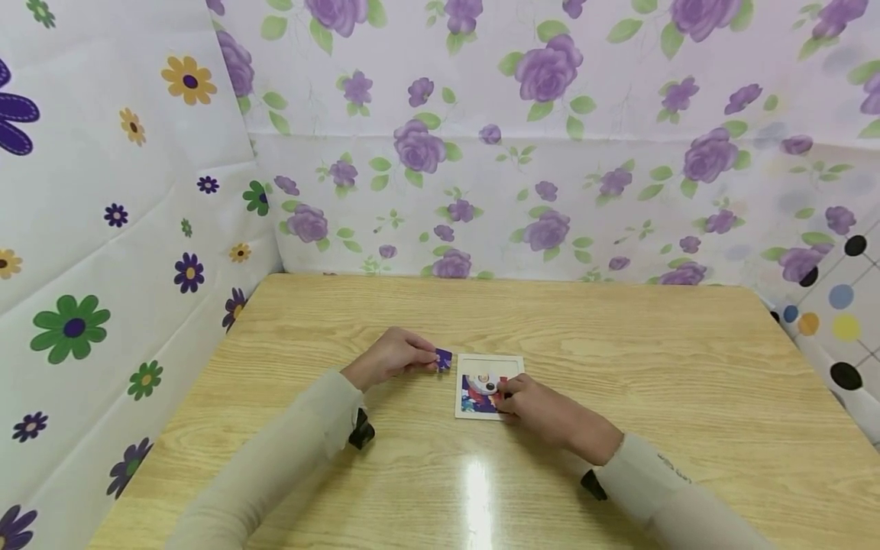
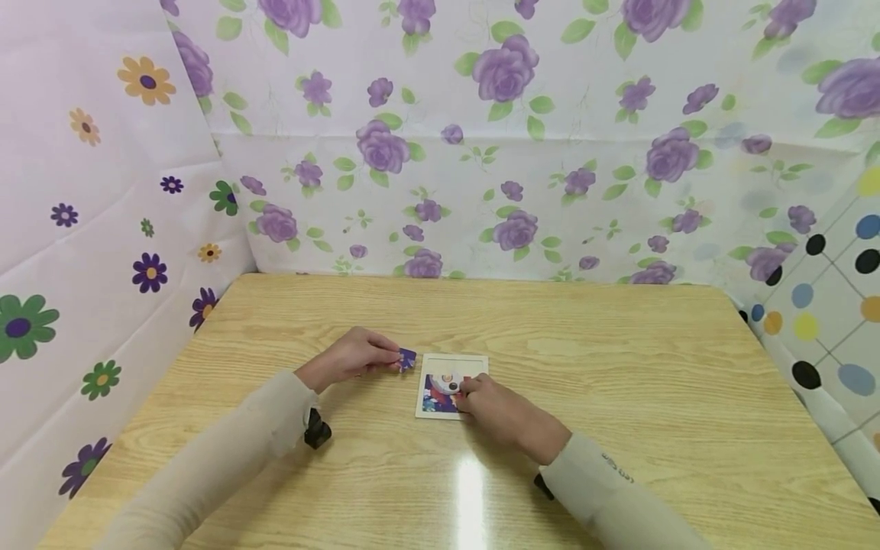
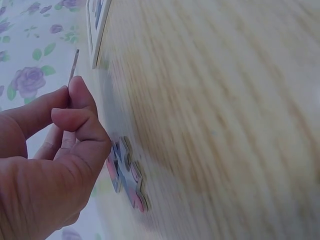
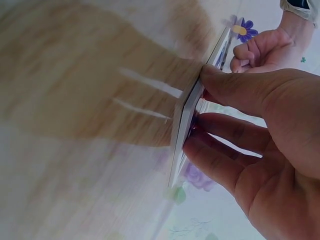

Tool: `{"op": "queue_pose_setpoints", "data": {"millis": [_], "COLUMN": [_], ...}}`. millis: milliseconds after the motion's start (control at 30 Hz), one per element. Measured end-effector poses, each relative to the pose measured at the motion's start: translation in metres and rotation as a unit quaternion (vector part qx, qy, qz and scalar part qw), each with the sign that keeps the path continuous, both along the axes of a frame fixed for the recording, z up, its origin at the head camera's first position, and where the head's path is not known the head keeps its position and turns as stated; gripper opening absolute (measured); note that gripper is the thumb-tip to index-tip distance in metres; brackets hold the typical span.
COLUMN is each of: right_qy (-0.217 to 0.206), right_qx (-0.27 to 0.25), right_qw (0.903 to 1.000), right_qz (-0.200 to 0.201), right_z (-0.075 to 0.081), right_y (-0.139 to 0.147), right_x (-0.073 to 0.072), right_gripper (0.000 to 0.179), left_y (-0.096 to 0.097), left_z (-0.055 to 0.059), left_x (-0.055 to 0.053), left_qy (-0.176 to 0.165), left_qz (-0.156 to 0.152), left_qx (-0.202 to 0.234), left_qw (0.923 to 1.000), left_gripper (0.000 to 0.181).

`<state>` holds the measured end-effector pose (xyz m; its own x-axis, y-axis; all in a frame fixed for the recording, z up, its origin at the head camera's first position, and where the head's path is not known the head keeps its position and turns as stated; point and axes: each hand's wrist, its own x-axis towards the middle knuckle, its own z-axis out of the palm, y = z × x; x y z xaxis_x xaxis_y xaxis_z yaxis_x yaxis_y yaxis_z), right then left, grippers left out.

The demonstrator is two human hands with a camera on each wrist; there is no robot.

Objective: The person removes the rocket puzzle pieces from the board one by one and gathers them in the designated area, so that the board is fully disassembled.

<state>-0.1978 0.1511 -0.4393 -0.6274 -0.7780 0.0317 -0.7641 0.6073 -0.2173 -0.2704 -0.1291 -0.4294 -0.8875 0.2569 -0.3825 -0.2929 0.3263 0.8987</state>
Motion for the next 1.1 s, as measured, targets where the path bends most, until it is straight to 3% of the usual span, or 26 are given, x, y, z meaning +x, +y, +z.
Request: {"op": "queue_pose_setpoints", "data": {"millis": [367, 600, 867, 1100], "right_qy": [0.016, -0.001, -0.002, 0.0], "right_qx": [0.004, 0.007, 0.008, 0.011], "right_qw": [0.9998, 1.0, 1.0, 0.9999], "right_qz": [0.008, -0.001, 0.0, -0.001], "right_z": [-0.001, 0.0, 0.0, -0.001], "right_y": [-0.001, -0.002, -0.003, -0.002], "right_x": [-0.001, 0.0, 0.0, -0.001], "right_gripper": [0.017, 0.019, 0.019, 0.02], "left_y": [-0.009, -0.016, -0.023, -0.029], "left_z": [0.0, 0.004, 0.0, -0.002], "left_x": [0.007, 0.012, 0.012, 0.013], "left_qy": [-0.009, -0.019, -0.003, -0.012], "left_qz": [0.013, 0.017, 0.012, 0.014], "left_qx": [0.001, 0.004, -0.014, -0.022], "left_qw": [0.9999, 0.9997, 0.9998, 0.9996], "left_gripper": [0.017, 0.019, 0.023, 0.023]}}
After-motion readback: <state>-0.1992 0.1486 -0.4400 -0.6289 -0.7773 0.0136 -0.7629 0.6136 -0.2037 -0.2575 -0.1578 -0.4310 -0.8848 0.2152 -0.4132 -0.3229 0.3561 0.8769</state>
